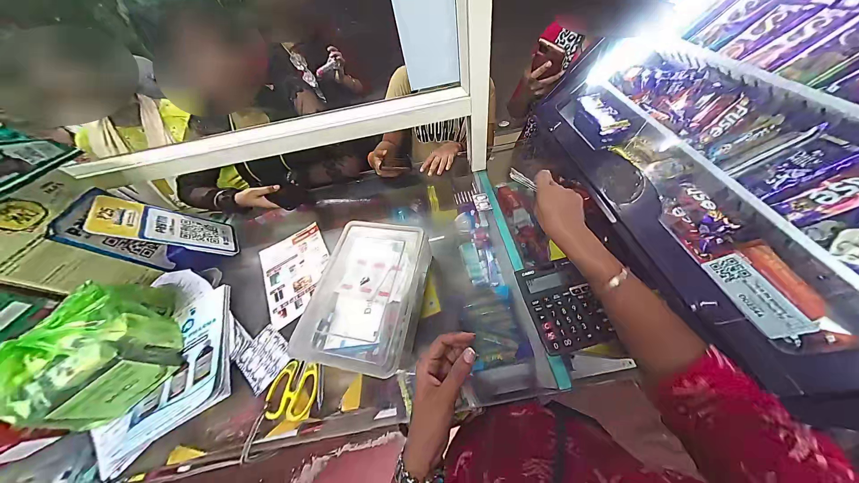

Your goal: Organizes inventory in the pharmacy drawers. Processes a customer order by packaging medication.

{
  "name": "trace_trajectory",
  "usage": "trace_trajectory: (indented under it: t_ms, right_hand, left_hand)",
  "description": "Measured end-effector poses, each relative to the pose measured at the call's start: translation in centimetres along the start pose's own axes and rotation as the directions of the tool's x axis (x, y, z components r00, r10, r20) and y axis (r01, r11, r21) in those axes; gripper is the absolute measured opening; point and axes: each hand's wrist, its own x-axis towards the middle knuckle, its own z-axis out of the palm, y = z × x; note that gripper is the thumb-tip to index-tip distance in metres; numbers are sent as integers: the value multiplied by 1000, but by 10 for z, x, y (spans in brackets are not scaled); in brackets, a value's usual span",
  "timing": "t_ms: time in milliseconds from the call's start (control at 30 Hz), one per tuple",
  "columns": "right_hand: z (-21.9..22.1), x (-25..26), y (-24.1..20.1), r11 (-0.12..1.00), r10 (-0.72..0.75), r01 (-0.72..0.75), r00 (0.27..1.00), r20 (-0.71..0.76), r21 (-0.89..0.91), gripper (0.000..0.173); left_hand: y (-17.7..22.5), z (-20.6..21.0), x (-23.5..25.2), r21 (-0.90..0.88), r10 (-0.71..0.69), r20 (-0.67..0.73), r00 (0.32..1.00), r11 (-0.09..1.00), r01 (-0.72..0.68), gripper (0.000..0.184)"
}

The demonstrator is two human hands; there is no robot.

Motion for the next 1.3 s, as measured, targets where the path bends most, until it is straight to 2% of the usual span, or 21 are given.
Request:
trace_trajectory:
  t_ms: [67, 133, 200, 233, 300, 367, 400, 467, 533, 633, 700, 767, 833, 900, 967, 1067, 1133, 1300]
  right_hand:
    - [32, 35, 5, 994, 51, -40, 993, 104, -101, 43]
    - [50, 54, 11, 996, 39, -23, 982, 182, -89, 47]
    - [53, 61, 3, 993, 39, -3, 954, 297, -120, 70]
    - [56, 59, -3, 994, -20, 53, 951, 308, -99, 81]
    - [69, 53, -16, 966, -245, 257, 929, 276, -10, 89]
    - [87, 50, -35, 915, -370, 404, 849, 377, -11, 92]
    - [93, 48, -44, 908, -359, 417, 819, 447, -34, 94]
    - [108, 51, -46, 923, -309, 380, 830, 464, -64, 98]
    - [108, 59, -40, 947, -257, 313, 873, 415, -74, 98]
    - [86, 54, -47, 965, -183, 246, 883, 432, -94, 100]
    - [68, 27, -65, 953, -289, 304, 893, 346, 11, 101]
    - [46, -30, -91, 894, -408, 303, 854, 323, 329, 92]
    - [33, -87, -114, 765, -449, 63, 765, 461, 641, 84]
    - [39, -122, -124, 602, -465, -209, 693, 552, 770, 81]
    - [50, -143, -129, 445, -404, -374, 727, 555, 814, 76]
    - [53, -152, -128, 297, -228, -426, 837, 497, 855, 70]
    - [51, -153, -117, 239, -148, -437, 866, 478, 867, 66]
    - [45, -163, -98, 150, -124, -382, 908, 401, 912, 64]
  left_hand:
    - [6, -5, -7, 2, 42, 65, 997, 999, -42, 18]
    - [18, -13, -12, 22, 104, 82, 991, 994, -107, 21]
    - [37, -25, -20, 107, 189, 60, 980, 975, -195, 24]
    - [47, -32, -26, 169, 238, 50, 970, 955, -243, 24]
    - [68, -51, -28, 306, 362, 52, 931, 881, -360, 25]
    - [91, -72, -20, 499, 490, 18, 871, 751, -433, 26]
    - [103, -84, -13, 599, 532, -16, 847, 683, -418, 28]
    - [123, -114, 6, 776, 539, -70, 839, 559, -294, 41]
    - [135, -152, 35, 879, 399, -150, 905, 473, -63, 54]
    - [136, -197, 81, 824, 12, -237, 972, 533, 194, 59]
    - [128, -205, 102, 773, -198, -196, 960, 572, 276, 58]
    - [122, -189, 106, 636, -341, -204, 918, 666, 389, 41]
    - [121, -174, 104, 439, -431, -207, 878, 761, 478, 34]
    - [120, -164, 101, 335, -421, -199, 885, 819, 465, 36]
    - [115, -149, 90, 331, -378, -204, 903, 841, 427, 38]
    - [92, -130, 74, 339, -329, -183, 927, 864, 373, 44]
    - [74, -112, 65, 265, -295, -189, 937, 903, 338, 49]
    - [54, -89, 38, 67, -268, -176, 947, 957, 284, 60]
